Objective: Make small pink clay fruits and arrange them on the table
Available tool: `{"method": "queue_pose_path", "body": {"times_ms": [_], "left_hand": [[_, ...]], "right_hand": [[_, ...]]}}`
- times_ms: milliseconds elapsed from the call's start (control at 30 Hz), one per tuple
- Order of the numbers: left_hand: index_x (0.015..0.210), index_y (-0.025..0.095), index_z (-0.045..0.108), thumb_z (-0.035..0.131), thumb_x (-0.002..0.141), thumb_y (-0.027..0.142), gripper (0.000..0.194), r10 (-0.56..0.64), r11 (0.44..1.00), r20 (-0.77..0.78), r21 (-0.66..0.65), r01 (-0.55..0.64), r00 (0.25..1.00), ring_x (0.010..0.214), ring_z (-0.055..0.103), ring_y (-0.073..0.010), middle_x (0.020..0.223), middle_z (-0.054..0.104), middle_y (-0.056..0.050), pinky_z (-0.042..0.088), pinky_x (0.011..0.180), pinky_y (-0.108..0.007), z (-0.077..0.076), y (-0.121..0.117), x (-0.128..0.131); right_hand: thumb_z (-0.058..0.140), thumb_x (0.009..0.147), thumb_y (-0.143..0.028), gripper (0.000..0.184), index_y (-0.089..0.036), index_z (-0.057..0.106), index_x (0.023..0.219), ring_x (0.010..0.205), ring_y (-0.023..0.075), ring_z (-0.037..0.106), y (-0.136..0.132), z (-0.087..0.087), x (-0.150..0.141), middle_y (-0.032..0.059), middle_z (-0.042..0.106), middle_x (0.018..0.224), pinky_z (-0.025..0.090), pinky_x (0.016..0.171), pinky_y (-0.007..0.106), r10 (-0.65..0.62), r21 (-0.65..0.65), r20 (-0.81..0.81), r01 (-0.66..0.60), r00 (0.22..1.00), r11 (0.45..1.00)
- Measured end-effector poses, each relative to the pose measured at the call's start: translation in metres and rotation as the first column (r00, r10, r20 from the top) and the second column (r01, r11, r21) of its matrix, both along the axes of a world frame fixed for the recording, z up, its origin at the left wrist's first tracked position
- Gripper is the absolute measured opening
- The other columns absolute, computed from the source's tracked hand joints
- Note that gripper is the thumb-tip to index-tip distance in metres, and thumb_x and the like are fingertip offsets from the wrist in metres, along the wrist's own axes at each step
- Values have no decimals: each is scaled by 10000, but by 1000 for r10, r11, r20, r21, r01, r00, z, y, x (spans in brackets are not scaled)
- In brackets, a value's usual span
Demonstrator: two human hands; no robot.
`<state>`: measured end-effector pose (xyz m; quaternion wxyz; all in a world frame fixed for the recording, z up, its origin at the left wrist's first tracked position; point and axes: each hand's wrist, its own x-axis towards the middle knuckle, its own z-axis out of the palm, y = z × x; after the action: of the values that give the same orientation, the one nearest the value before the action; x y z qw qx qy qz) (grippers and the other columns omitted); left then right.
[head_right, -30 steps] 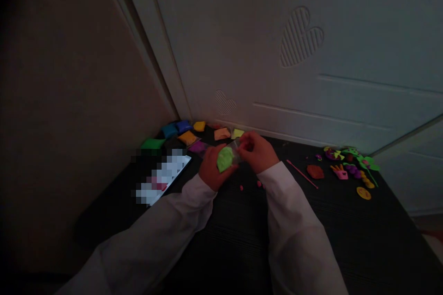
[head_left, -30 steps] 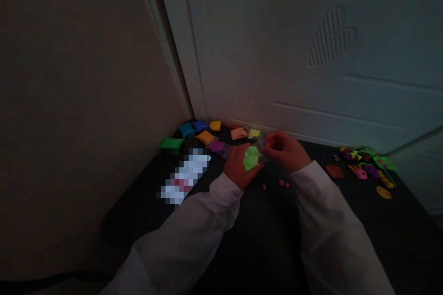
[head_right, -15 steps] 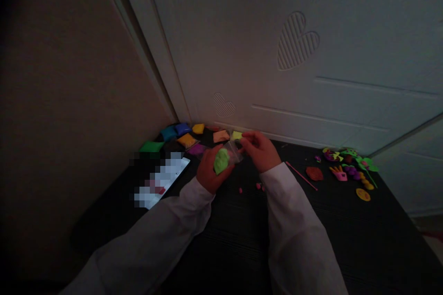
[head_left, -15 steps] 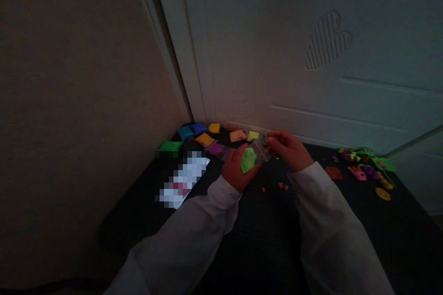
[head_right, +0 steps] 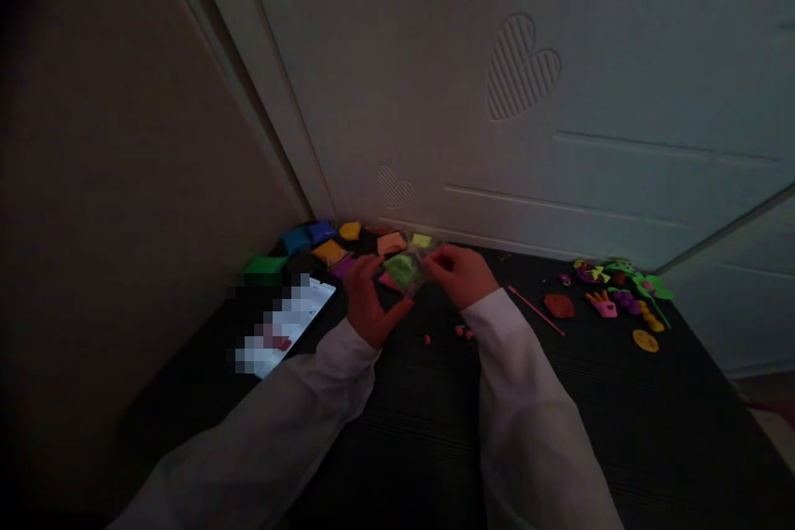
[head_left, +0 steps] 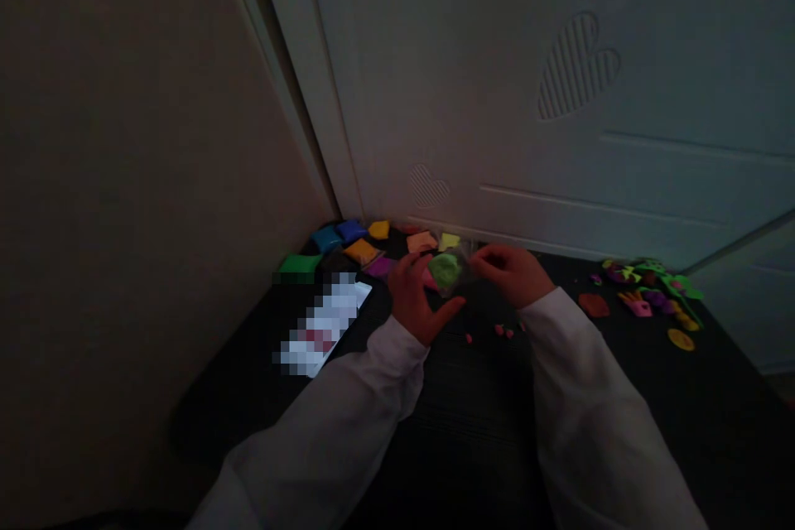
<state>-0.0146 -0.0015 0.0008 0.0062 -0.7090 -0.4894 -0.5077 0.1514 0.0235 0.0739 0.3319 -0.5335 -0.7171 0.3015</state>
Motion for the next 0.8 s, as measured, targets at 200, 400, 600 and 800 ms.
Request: {"method": "queue_pose_path", "body": {"times_ms": [200,400,600,800], "left_hand": [[822,166,496,444,772,347,194,-144,947,223,-252,200,964,741,516,-132,776,545,-24,419,701,-280,8,-2,2],[669,160,524,377,810,290,242,-132,898,285,-371,237,949,613,505,-86,633,538,19,389,590,-204,9,-2,3],[630,159,501,372,794,258,232,-91,932,194,-330,152,977,551,466,-82,575,496,26,353,532,-203,12,-1,2],[586,164,468,365,785,246,239,-133,938,138,-301,170,981,517,442,-81,540,470,25,348,522,-208,13,-6,6]], "right_hand": [[467,754,-289,186,-178,615,736,668,110,534,-6,-4,-25,18,624,734,368,619,216,60,175,290,-115,955,978],[464,761,-281,180,-196,622,757,671,103,552,-6,-11,-30,-1,642,742,370,613,202,159,109,281,-196,946,974],[438,763,-342,211,-199,590,732,604,110,527,-11,-13,-36,4,618,688,338,552,212,53,131,340,-104,939,986],[425,748,-308,177,-191,546,694,621,124,531,-9,-12,-34,20,605,689,343,571,224,-144,164,358,90,923,982]]}}
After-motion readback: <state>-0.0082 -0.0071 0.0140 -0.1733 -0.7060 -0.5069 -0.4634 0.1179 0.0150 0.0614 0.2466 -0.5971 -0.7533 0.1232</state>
